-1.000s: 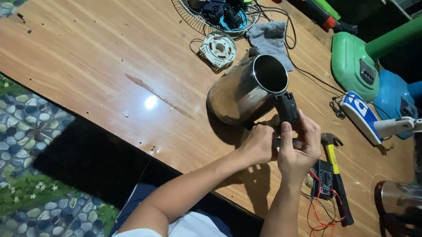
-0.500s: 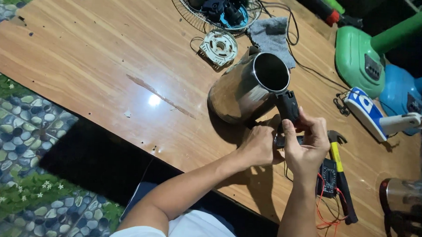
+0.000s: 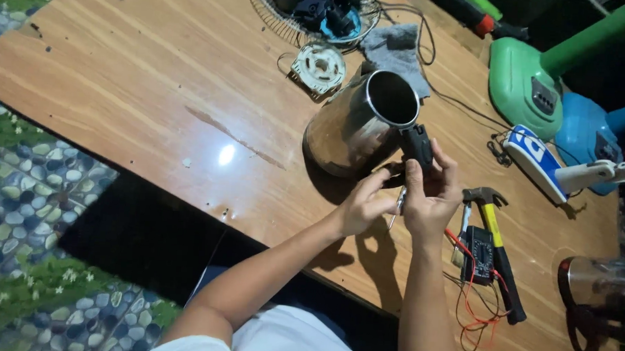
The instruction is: Assembling and testing the handle of an electric kettle using a multimeter on a workshop table.
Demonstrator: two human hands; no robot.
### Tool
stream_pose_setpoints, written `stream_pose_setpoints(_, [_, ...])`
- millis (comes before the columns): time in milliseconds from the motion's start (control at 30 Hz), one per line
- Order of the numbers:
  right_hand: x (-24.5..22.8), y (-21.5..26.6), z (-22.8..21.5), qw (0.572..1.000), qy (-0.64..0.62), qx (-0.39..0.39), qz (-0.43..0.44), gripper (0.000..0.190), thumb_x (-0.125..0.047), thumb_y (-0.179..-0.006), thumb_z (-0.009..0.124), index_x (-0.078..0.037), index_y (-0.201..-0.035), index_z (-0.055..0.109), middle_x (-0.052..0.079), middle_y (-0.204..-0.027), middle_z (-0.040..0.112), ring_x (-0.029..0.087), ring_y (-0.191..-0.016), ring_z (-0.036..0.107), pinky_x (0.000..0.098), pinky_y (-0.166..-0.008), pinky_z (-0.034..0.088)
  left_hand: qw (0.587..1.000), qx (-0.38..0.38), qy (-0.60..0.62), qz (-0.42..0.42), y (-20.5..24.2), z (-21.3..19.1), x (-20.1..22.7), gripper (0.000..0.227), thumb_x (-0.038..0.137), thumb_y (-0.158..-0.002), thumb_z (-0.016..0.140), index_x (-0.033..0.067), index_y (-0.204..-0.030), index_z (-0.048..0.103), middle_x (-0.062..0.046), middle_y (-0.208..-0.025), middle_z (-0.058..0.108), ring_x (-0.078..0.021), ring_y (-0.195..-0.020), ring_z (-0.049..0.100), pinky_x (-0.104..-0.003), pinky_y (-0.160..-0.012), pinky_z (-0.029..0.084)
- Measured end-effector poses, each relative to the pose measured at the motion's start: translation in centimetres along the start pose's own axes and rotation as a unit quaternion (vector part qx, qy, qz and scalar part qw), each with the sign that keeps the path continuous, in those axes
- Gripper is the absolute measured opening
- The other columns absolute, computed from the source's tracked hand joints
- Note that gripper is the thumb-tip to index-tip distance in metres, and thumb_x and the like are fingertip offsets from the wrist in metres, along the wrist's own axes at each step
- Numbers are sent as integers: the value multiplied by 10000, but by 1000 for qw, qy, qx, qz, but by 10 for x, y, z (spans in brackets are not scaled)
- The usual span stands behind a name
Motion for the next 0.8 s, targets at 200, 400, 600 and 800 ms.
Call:
stream_pose_setpoints(200, [4, 1, 4, 999, -30, 14, -6, 421, 60, -1040, 616, 54, -1447, 509, 258, -915, 697, 270, -692, 726, 366, -619, 638, 981, 62, 92, -158, 1, 0, 115, 865, 468, -949, 559, -124, -1534, 323, -360, -1596, 307, -430, -1500, 305, -488, -1275, 206])
stream_pose_setpoints(400, [-38, 2, 5, 997, 68, 9, -41, 396, 9, -1057, 632, 120, -1420, 520, 323, -1159, 672, 300, -1063, 670, 444, -893, 589, 954, 67, 254, -141, -19, 5, 101, 747, 643, -1096, 304, 34, -938, 708, -104, -914, 615, -203, -923, 584, -282, -975, 445])
stream_pose_setpoints(600, [-59, -1, -4, 957, 267, 11, -109, 312, -25, -991, 812, 51, -1278, 716, 216, -1051, 728, 358, -942, 741, 446, -837, 583, 944, 70, 253, -199, -20, 11, 68, 840, 807, -1022, 272, 94, -1088, 711, -120, -1121, 682, -217, -1016, 586, -316, -907, 356])
stream_pose_setpoints(800, [-57, -9, -7, 930, 333, -56, -144, 359, -47, -978, 812, 78, -1298, 709, 231, -985, 674, 420, -882, 685, 488, -812, 545, 936, 57, 277, -209, -19, 10, 76, 786, 812, -980, 369, 135, -1247, 667, -133, -1346, 620, -294, -1285, 520, -376, -1090, 302])
Point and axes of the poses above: each hand's wrist, its own y-axis away from the middle knuckle, its own z-axis out of the palm, x = y × z, the point moved 5 cm from there along -y, towards the middle knuckle
